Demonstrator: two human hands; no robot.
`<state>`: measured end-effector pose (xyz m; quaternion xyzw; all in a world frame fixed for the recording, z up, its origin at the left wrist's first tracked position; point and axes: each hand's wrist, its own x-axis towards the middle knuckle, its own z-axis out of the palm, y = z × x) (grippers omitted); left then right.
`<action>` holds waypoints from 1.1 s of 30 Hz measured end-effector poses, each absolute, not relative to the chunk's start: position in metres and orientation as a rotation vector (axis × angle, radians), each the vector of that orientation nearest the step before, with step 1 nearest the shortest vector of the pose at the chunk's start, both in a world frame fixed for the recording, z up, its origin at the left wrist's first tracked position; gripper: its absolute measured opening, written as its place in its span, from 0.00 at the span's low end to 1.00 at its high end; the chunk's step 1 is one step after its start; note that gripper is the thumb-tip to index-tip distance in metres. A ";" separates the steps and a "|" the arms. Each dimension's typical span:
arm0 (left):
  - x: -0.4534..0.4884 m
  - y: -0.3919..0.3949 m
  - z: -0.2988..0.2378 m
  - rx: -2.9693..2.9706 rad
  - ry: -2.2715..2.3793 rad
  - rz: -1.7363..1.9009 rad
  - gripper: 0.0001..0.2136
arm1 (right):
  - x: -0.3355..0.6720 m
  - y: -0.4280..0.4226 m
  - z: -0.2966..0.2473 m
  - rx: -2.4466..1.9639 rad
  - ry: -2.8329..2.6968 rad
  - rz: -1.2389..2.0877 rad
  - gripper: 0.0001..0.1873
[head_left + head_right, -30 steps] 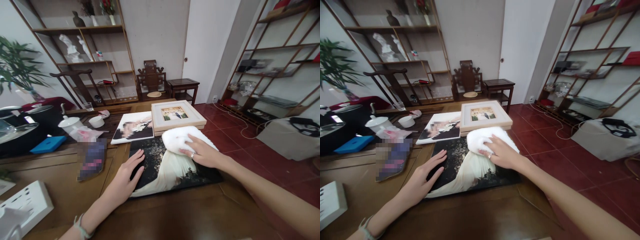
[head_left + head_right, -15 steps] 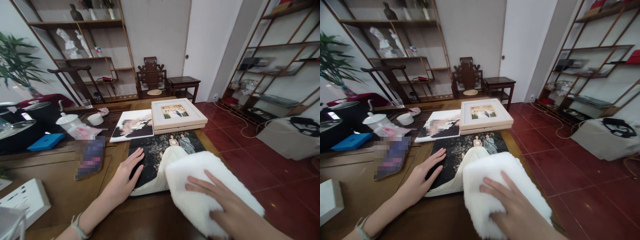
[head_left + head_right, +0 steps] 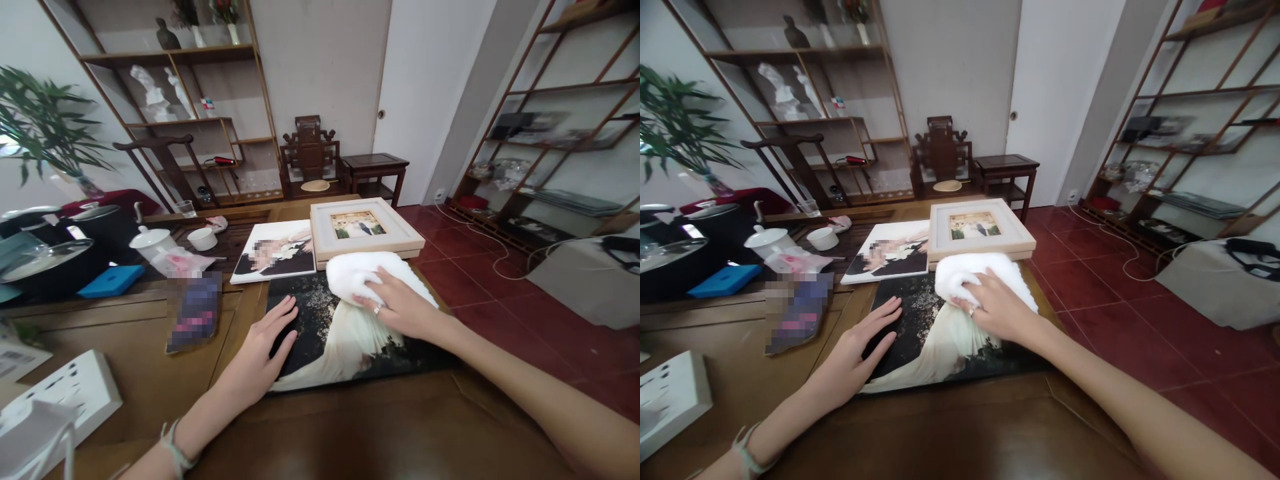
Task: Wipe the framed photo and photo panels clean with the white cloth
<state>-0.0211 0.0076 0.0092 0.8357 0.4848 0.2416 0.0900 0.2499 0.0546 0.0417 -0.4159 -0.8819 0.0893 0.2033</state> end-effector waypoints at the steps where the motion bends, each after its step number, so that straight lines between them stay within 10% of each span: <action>1: -0.021 0.007 0.009 2.484 1.442 0.715 0.17 | 0.249 0.059 0.042 -1.170 -2.460 0.237 0.16; 14: -0.022 0.008 0.007 2.471 1.440 0.714 0.17 | 0.248 -0.059 0.033 -0.867 -2.717 0.273 0.07; 33: -0.021 0.009 0.007 2.497 1.430 0.733 0.17 | 0.217 0.001 0.039 -1.032 -2.579 0.258 0.12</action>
